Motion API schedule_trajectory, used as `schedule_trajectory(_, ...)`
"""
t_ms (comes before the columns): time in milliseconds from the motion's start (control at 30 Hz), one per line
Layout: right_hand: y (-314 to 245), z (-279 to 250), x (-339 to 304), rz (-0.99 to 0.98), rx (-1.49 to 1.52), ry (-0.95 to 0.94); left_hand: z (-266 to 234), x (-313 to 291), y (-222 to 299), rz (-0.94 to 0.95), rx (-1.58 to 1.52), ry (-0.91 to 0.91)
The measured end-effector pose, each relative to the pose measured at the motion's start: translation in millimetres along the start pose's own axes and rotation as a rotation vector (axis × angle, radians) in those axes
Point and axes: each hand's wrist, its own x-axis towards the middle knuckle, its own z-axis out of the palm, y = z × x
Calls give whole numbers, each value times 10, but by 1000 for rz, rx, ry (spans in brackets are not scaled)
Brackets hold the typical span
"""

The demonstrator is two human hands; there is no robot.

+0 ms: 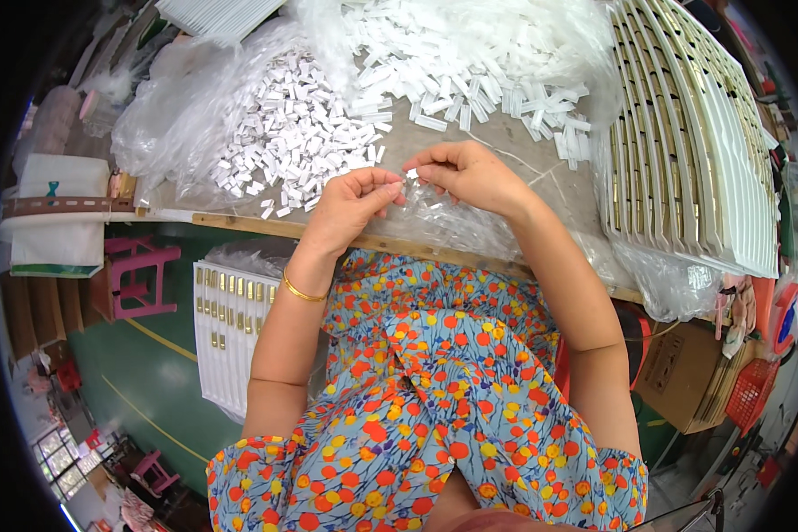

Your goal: The person assembles cosmetic components by inserting plastic liners into metal tubes by hand and placing the assembled parts into slots on a tray.

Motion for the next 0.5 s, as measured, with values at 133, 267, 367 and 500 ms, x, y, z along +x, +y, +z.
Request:
schedule_trajectory(133,-31,-5,-55,-2,27,11,18,15,-6,-4,2,11)
schedule_trajectory(267,8,29,-72,-36,5,49,38,21,3,-11,7,-11)
schedule_trajectory(367,80,83,-61,-118,-24,119,44,24,-3,-5,-13,-12)
schedule_trajectory(500,64,118,-86,-196,-120,202,59,14,7,-1,-21,3)
